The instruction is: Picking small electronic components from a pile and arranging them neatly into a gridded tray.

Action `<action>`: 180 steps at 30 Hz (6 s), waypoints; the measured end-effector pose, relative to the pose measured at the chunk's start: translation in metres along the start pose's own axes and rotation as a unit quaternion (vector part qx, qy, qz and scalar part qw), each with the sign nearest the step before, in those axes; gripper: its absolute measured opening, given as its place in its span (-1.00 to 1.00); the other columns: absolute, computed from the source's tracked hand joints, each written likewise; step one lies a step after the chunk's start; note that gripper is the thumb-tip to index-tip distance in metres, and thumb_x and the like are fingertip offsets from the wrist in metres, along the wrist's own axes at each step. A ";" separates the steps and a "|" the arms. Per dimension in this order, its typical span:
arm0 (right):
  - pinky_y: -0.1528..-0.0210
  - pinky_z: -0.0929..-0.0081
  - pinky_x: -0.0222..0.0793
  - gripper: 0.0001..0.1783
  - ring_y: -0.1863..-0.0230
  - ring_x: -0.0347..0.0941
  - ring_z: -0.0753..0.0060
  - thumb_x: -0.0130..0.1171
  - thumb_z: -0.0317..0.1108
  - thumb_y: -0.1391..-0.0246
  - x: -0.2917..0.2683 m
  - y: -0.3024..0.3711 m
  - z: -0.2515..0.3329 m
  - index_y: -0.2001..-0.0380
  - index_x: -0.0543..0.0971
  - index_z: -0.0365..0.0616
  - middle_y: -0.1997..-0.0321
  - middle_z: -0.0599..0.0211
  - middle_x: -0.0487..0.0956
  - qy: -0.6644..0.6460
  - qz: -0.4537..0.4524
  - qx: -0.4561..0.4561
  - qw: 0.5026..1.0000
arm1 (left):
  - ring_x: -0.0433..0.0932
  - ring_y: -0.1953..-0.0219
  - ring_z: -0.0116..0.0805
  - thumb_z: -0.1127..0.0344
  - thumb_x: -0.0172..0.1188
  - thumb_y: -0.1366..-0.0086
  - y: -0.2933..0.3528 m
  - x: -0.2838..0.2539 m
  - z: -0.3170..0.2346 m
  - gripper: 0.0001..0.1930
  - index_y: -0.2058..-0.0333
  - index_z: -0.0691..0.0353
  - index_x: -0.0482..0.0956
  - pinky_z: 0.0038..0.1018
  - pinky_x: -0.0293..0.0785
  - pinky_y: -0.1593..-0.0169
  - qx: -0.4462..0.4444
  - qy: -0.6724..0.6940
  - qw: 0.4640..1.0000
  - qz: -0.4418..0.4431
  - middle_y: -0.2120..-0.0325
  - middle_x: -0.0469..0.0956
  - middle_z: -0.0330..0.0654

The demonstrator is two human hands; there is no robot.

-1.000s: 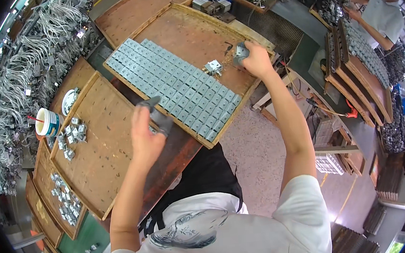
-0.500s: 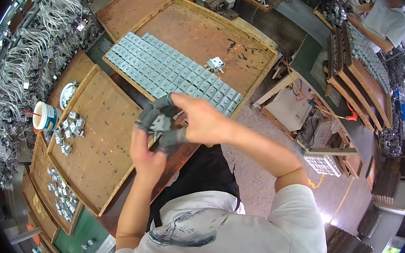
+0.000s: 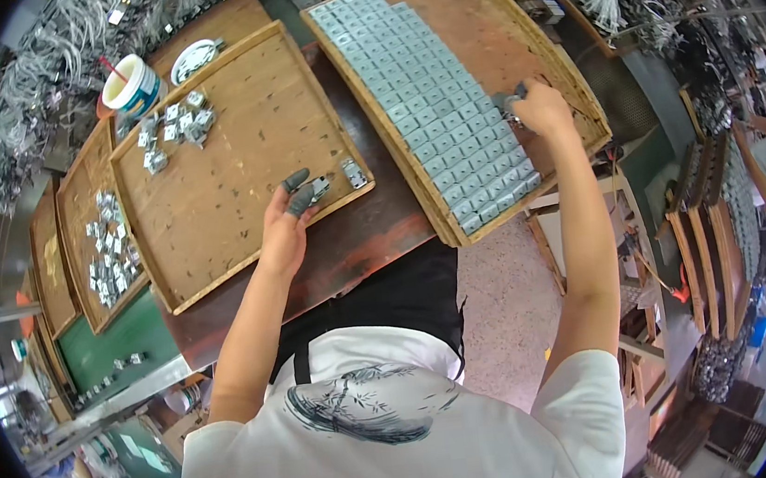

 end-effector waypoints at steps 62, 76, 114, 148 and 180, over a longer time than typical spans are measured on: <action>-0.07 0.33 0.49 -0.55 -0.01 0.55 0.21 0.14 -0.51 -0.11 0.054 0.180 0.129 -0.09 0.43 -0.45 0.01 0.04 0.57 -0.751 0.164 -0.142 0.624 | 0.43 -0.04 -0.25 0.70 0.05 -0.05 -0.035 0.016 -0.019 -0.48 -0.04 0.24 0.46 -0.42 0.33 -0.14 0.093 -0.436 0.865 0.231 0.04 0.46 -0.17; -0.06 0.36 0.50 -0.61 0.01 0.54 0.26 0.21 -0.51 -0.09 0.069 0.185 0.136 -0.01 0.50 -0.40 0.02 0.09 0.58 -0.708 0.185 -0.114 0.672 | 0.43 0.00 0.15 0.49 0.18 0.04 -0.044 0.025 -0.024 -0.54 0.08 0.37 0.45 -0.21 0.40 -0.06 0.085 -0.561 0.814 0.126 0.07 0.43 0.15; 0.33 0.49 0.46 -0.76 0.39 0.59 0.41 0.16 -0.53 -0.07 0.084 0.140 0.235 0.15 0.59 -0.25 0.40 0.12 0.64 -0.326 0.002 -0.261 0.909 | 0.51 0.14 -0.39 0.57 0.10 -0.07 -0.029 -0.023 0.014 -0.60 0.05 0.35 0.51 -0.54 0.39 0.04 -0.015 -0.112 0.993 0.018 0.20 0.59 -0.15; 0.47 0.37 0.26 -0.59 0.44 0.36 0.42 0.15 -0.10 -0.01 0.048 -0.221 0.120 0.11 0.64 -0.04 0.39 0.37 0.54 -0.291 0.005 -0.098 0.952 | 0.45 0.13 0.35 0.42 0.20 0.02 0.040 -0.037 -0.030 -0.34 -0.10 0.23 0.19 0.03 0.47 0.10 0.149 -0.497 0.854 -0.030 -0.07 0.18 0.28; 0.44 0.48 0.50 -0.69 0.44 0.55 0.41 0.32 -0.33 -0.08 0.091 0.309 0.349 0.12 0.54 -0.18 0.33 0.30 0.61 -0.502 0.353 -0.281 0.738 | 0.55 0.06 -0.42 0.53 0.30 -0.17 0.207 -0.162 -0.122 -0.59 -0.03 0.31 0.53 -0.46 0.48 -0.05 0.262 0.067 0.956 -0.111 0.10 0.60 -0.23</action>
Point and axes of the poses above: each hand's wrist, its own y-axis away from the middle knuckle, its own x-axis out of the palm, z = x × y, the point moved 7 cm from there along -y, towards the middle knuckle
